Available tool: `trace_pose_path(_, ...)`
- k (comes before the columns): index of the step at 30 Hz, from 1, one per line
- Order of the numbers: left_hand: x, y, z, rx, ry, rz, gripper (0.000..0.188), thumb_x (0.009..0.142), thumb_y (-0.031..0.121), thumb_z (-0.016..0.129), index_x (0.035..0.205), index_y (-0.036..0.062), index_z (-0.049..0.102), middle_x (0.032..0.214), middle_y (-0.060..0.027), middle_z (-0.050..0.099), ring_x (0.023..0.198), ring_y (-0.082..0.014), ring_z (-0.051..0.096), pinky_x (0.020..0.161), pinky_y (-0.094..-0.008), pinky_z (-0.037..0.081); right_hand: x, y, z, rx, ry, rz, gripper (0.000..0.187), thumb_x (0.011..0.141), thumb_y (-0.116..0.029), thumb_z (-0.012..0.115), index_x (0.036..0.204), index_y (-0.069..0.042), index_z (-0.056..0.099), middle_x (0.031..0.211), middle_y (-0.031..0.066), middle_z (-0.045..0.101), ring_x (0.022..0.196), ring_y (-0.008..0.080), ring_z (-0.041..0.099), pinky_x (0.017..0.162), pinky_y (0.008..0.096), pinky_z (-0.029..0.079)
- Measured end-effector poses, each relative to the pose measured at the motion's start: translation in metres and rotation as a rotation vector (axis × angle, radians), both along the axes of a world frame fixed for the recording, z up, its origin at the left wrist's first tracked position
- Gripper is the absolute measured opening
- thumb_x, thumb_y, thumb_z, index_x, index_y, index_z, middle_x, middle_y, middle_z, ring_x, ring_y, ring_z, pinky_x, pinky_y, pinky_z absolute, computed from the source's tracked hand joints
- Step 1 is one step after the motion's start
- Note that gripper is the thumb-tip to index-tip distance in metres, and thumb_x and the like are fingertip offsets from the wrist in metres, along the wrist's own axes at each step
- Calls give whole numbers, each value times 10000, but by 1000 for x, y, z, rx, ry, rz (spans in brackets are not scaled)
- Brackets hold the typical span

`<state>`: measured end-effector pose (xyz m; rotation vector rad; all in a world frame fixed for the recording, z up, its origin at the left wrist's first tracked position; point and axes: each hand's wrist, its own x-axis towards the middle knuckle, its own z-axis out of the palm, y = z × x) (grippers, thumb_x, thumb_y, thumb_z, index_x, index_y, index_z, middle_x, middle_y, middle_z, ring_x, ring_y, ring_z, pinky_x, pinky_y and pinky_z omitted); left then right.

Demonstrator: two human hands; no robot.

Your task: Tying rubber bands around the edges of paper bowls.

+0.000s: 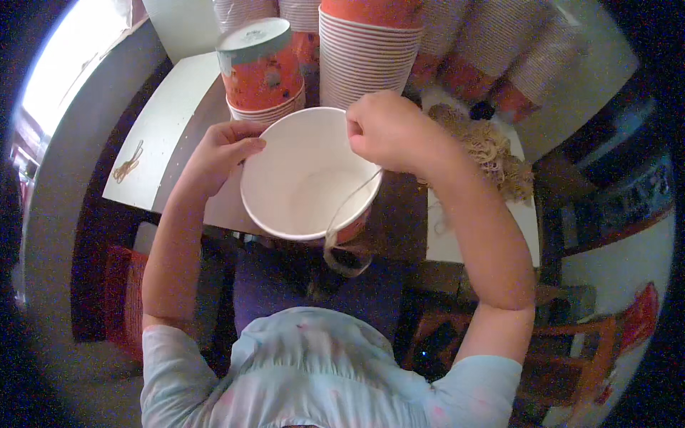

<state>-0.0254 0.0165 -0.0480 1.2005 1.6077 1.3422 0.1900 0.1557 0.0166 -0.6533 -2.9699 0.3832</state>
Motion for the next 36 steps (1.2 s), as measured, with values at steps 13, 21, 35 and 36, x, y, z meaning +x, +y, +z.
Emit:
trace_pose_path(13, -1, -1, -13, -20, -415, -187, 421, 748, -1, 495, 1153, -49, 597, 997, -98, 653, 873, -132, 619, 825, -262, 488, 6, -29, 18, 27, 53, -97, 139, 677, -86, 572, 698, 44, 616, 660, 198, 595, 603, 293, 599, 592, 379, 477)
trace_pose_path(21, -10, -4, -27, 21, -517, -308, 493, 704, -8, 495, 1190, -54, 568, 1043, -103, 651, 880, -140, 624, 815, -260, 490, 7, -31, 17, 82, 91, -76, 140, 659, -92, 563, 666, 34, 626, 627, 221, 598, 571, 339, 615, 568, 407, 484)
trace_pose_path(35, 6, -2, -18, 37, -181, -77, 281, 761, 62, 568, 1014, -38, 637, 868, -37, 638, 770, -76, 579, 700, -216, 464, 11, -44, 18, 34, 151, -61, 137, 672, -85, 558, 661, 38, 617, 635, 219, 595, 605, 342, 620, 606, 404, 489)
trace_pose_path(36, 5, 0, -19, 60, -135, -60, 250, 772, 89, 588, 984, -31, 645, 843, -30, 634, 752, -71, 572, 680, -211, 460, 12, -44, 18, 36, 149, -63, 137, 672, -85, 558, 661, 38, 617, 635, 219, 595, 605, 342, 620, 606, 404, 489)
